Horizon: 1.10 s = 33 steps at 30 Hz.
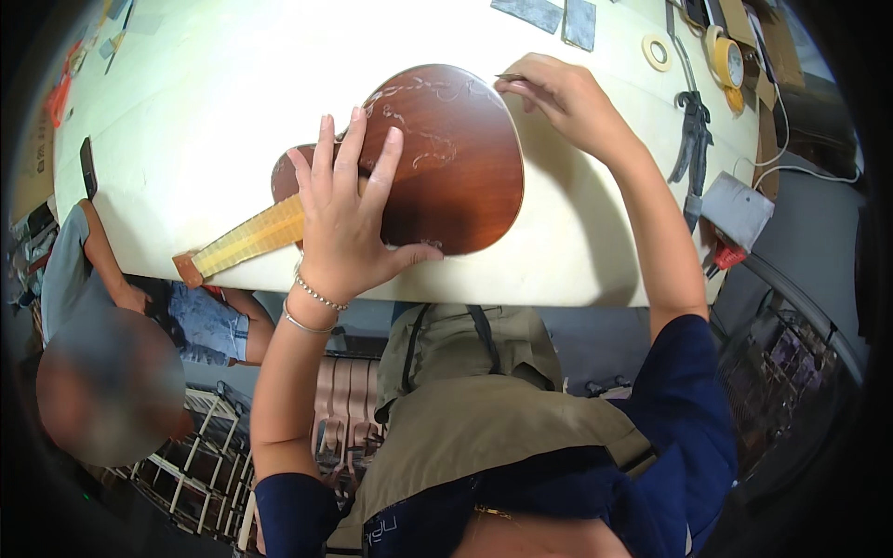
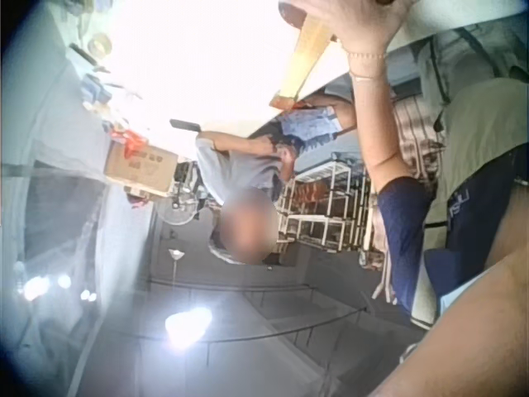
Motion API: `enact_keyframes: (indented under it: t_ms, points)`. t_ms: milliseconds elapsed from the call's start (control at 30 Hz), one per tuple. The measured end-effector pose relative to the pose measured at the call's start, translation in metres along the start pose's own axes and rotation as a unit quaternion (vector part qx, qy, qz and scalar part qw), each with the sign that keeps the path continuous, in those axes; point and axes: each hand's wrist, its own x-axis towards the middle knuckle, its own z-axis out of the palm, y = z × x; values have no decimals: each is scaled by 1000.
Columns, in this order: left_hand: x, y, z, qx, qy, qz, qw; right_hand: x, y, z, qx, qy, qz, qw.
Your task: The person scrapes the edges of a wooden guitar body with a small metal tool, working around the soundhole and along the sides. The person rotates the guitar to access different areas and continues scraping the edges. The person then wipes the guitar body with a cloth.
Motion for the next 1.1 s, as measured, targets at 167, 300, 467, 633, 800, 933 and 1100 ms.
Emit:
enact_keyframes:
  t_ms: [167,300,467,633,800,933,1100]
  points:
    - [12,-7,0,21,-28,35,999,59,3,-11,-163,-16,-259,952]
    - [9,-10,5,29,3,30,999,67,5,-3,-134,-36,-226,964]
    - [10,-10,8,43,15,41,998,2,-13,-12,-166,-26,-73,983]
    - [9,-9,13,60,40,55,996,-56,-38,7,-178,34,-16,983]
    - [10,-6,18,65,57,72,994,-101,-66,40,-132,127,90,979]
    - [9,-4,17,58,56,73,994,-118,-94,68,-111,193,190,956]
    - [11,1,22,65,81,95,990,-126,-118,105,-79,277,241,927]
